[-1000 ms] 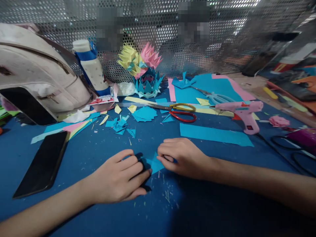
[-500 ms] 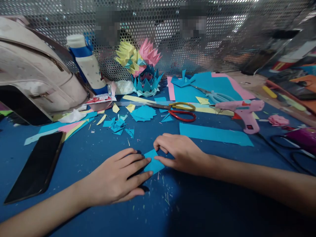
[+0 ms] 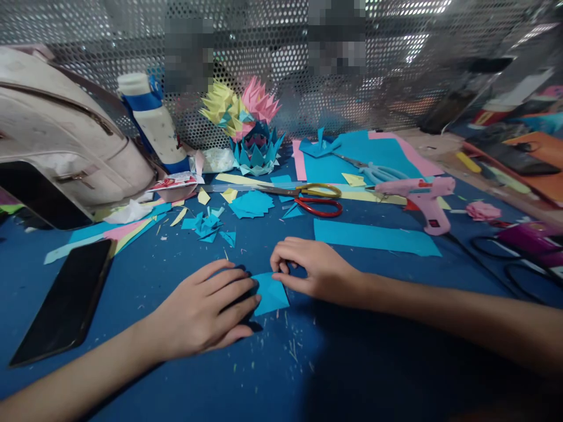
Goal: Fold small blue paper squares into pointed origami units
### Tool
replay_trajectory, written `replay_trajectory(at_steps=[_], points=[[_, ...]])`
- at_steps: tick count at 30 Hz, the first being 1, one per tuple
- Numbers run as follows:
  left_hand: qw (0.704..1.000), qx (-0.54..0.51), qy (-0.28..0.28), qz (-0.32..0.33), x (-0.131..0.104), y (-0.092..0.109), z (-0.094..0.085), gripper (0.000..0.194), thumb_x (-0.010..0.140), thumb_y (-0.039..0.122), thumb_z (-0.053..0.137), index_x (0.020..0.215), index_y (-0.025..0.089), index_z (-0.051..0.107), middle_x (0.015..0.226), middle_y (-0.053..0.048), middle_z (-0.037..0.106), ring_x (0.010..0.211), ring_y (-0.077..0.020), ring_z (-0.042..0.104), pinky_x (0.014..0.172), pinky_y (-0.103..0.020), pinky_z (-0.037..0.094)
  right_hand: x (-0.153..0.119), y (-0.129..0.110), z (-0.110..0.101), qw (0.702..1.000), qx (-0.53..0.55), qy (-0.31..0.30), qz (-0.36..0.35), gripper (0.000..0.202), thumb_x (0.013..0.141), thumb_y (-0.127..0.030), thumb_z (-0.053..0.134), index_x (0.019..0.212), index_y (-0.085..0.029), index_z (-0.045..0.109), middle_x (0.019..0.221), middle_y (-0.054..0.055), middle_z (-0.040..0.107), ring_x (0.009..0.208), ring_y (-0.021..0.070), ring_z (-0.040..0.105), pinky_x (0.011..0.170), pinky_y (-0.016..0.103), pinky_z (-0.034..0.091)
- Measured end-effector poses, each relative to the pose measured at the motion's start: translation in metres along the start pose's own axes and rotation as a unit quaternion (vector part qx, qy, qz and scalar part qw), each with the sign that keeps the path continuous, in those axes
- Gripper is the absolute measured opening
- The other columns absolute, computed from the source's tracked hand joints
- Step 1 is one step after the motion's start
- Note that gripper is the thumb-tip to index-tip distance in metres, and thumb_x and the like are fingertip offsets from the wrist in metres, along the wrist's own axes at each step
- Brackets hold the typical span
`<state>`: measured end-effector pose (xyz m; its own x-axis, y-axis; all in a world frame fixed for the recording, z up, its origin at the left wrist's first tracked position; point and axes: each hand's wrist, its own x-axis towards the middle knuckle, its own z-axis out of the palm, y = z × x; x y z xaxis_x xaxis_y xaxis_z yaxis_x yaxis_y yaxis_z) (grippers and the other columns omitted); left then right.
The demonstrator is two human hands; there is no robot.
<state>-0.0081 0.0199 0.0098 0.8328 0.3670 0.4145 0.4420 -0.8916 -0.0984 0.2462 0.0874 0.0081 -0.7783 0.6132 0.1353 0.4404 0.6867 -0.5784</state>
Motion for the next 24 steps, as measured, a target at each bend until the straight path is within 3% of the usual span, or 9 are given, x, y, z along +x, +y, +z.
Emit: replay_trajectory(at_steps=[8,15,24], points=[[1.0,-0.005,-0.026,0.009,0.0001,0.0019,0.0011,0.04,0.106,0.04,0.042,0.122,0.012,0.066,0.129,-0.012,0.066,0.118,-0.0261,0.062,0.11,-0.049,0.042,0.002,-0.0028,-0.0014,0.999,0.01,0.02,0.035,0.004,0.088,-0.019,0.066,0.089,-0.021,0.062,0.084,-0.002,0.061,0.078,0.0115,0.056,0.066,0.023,0.037],[0.998,-0.024,-0.051,-0.004,0.0009,0.0018,0.0028,0.043,0.107,0.041,0.037,0.126,0.013,0.063,0.13,-0.011,0.064,0.118,-0.0283,0.06,0.111,-0.051,0.037,0.0037,0.0008,0.0022,0.998,-0.004,0.047,-0.035,0.01,0.089,-0.015,0.064,0.098,-0.021,0.061,0.092,-0.001,0.064,0.089,0.0143,0.054,0.073,0.024,0.039],[0.998,-0.04,-0.051,-0.013,0.0016,-0.0001,0.0045,0.043,0.107,0.041,0.036,0.127,0.013,0.062,0.13,-0.009,0.065,0.119,-0.0268,0.057,0.117,-0.05,0.025,-0.0024,-0.0026,0.0013,0.999,0.038,0.035,0.016,0.029,0.081,-0.008,0.068,0.104,-0.023,0.061,0.09,-0.002,0.063,0.089,0.0133,0.057,0.074,0.022,0.042]])
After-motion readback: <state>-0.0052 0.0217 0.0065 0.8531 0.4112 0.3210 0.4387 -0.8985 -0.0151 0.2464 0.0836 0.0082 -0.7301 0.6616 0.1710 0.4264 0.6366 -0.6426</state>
